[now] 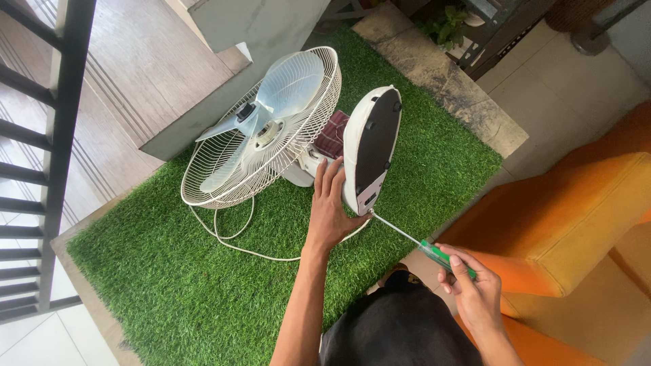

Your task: The person uses a screwdriver to tighten screws on the base of a white pedestal fan. They then rotate the fan head and wrap the power cord around the neck of the fan.

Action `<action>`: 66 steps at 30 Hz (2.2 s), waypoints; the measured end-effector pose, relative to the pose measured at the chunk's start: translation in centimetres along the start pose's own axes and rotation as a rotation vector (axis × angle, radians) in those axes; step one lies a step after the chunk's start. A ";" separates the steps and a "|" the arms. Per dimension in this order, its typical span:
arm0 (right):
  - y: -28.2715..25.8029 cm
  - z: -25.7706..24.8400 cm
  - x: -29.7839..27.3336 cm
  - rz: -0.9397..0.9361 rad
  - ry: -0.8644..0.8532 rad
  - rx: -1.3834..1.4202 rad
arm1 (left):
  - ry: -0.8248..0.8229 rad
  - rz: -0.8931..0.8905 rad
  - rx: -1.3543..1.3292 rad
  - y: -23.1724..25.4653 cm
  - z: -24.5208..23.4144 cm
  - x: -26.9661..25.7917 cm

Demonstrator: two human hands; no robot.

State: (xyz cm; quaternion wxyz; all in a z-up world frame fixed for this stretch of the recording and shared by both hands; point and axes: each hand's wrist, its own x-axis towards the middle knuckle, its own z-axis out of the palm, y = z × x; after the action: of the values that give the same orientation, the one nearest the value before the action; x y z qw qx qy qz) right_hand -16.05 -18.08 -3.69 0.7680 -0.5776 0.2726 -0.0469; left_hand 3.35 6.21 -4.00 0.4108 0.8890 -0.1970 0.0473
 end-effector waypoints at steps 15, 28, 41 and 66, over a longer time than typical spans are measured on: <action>-1.9 1.5 -0.8 -0.225 -0.025 -0.288 | -0.015 -0.009 -0.006 -0.1 0.1 0.0; -3.9 2.7 -2.0 -0.617 -0.142 -0.739 | -0.004 -0.001 -0.011 -0.1 0.1 0.0; -2.9 2.3 -1.9 -0.438 -0.118 -0.546 | 0.005 0.005 -0.010 0.0 -0.1 -0.2; -3.6 2.8 0.9 0.024 0.078 -0.214 | 0.005 0.004 0.017 0.0 -0.3 -0.2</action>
State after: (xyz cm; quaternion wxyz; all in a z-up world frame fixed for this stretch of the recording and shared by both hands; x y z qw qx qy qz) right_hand -13.09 -17.15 -0.24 0.6913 -0.6507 0.3128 -0.0310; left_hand 3.22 6.48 -3.89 0.4034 0.8919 -0.1974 0.0523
